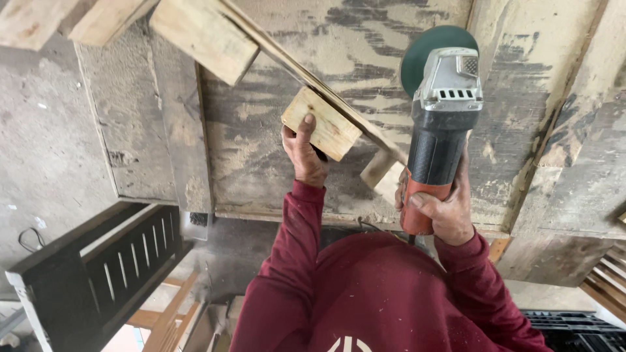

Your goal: The person uses an angle grinder with a sanding disc to smooth the surfaces of small wooden blocks. They hold the blocks with one hand and operate the tool with the other, working on multiple pieces sequentially on a workbench.

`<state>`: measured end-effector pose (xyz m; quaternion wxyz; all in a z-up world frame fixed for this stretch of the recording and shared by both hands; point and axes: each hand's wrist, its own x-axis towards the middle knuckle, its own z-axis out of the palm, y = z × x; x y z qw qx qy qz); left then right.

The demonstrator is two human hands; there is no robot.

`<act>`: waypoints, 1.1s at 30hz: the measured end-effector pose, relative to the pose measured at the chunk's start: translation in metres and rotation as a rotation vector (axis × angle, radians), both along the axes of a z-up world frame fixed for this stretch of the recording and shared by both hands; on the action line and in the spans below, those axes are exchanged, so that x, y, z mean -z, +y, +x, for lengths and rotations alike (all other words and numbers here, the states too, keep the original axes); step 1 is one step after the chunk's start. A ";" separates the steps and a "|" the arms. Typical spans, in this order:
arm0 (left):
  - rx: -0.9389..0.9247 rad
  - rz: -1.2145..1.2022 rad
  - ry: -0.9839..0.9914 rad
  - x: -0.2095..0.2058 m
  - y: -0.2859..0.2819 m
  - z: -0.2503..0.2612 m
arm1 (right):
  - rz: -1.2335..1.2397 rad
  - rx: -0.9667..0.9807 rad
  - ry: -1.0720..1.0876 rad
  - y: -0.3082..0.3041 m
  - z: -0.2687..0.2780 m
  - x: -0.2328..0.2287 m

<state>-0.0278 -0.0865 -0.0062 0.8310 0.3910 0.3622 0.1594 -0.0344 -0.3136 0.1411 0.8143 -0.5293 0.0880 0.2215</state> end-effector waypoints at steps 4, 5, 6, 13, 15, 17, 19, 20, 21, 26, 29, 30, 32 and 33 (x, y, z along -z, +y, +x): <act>-0.201 -0.161 0.021 0.000 -0.017 -0.007 | 0.018 -0.042 0.018 -0.006 0.002 0.002; -0.233 -0.170 -0.002 0.002 -0.021 -0.008 | 0.018 -0.053 0.019 -0.007 0.002 0.002; -0.264 -0.180 -0.024 0.005 -0.026 -0.009 | 0.017 -0.064 0.020 -0.008 0.001 0.003; -0.385 -0.119 -0.043 0.038 -0.051 -0.010 | 0.007 -0.129 0.011 -0.014 -0.003 0.001; -0.369 -0.092 -0.089 0.038 -0.050 -0.010 | 0.043 -0.120 0.013 -0.015 -0.003 0.001; -0.361 -0.087 -0.092 0.033 -0.045 -0.006 | 0.020 -0.137 0.013 -0.016 -0.002 0.002; -0.366 -0.103 -0.055 0.024 -0.038 0.001 | 0.004 -0.148 0.022 -0.017 0.001 0.003; -0.363 -0.140 0.035 0.019 -0.035 0.007 | 0.001 -0.150 0.029 -0.017 0.002 0.003; -0.359 -0.178 0.138 0.014 -0.034 0.006 | -0.007 -0.152 0.050 -0.019 0.000 0.000; -0.312 0.132 0.228 -0.005 -0.037 0.003 | -0.006 -0.129 0.029 -0.012 0.002 0.000; -0.220 0.656 0.209 -0.007 -0.011 -0.004 | -0.008 -0.097 0.062 -0.011 -0.006 -0.003; -0.179 0.775 0.233 -0.008 0.004 -0.002 | 0.005 -0.087 0.065 -0.008 -0.001 0.000; -0.034 0.940 0.294 -0.014 0.018 -0.010 | 0.009 -0.085 0.057 -0.006 -0.002 0.003; 0.051 0.989 0.307 -0.017 0.021 -0.012 | 0.009 -0.078 0.050 -0.005 -0.005 0.005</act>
